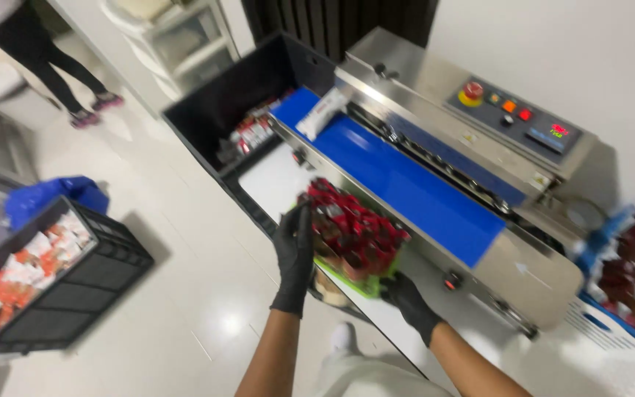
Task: Placing individual packets onto a conveyor belt for sealing and organizing product bins
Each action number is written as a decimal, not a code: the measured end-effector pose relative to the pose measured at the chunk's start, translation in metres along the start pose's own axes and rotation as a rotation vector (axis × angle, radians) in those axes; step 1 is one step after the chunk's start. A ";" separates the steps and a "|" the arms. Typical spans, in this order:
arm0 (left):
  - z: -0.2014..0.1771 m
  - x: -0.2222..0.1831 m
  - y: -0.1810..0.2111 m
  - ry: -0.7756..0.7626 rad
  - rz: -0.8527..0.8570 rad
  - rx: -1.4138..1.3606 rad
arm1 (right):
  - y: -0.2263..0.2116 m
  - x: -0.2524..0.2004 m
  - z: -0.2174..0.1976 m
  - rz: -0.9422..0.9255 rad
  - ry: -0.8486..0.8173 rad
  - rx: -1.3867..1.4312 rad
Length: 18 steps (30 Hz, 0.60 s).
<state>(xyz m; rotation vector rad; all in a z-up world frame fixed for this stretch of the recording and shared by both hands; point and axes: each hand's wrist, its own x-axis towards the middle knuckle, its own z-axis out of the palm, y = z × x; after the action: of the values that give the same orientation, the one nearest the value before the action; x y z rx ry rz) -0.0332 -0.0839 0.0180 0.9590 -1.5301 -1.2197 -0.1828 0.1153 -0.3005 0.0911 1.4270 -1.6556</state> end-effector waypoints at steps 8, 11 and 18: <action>0.031 0.185 -0.252 -0.458 -0.033 0.621 | -0.025 -0.013 0.049 0.090 0.240 -0.264; 0.026 0.168 -0.180 -0.717 -0.476 0.463 | -0.086 -0.070 0.090 0.249 0.250 -0.452; 0.012 0.146 -0.190 -0.773 -0.480 0.641 | -0.051 -0.074 0.064 0.234 0.303 -0.346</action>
<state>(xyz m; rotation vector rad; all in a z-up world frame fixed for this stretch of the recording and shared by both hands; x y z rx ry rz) -0.0792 -0.2575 -0.1409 1.4174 -2.4965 -1.5780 -0.1431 0.1004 -0.1985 0.3101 1.8372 -1.2221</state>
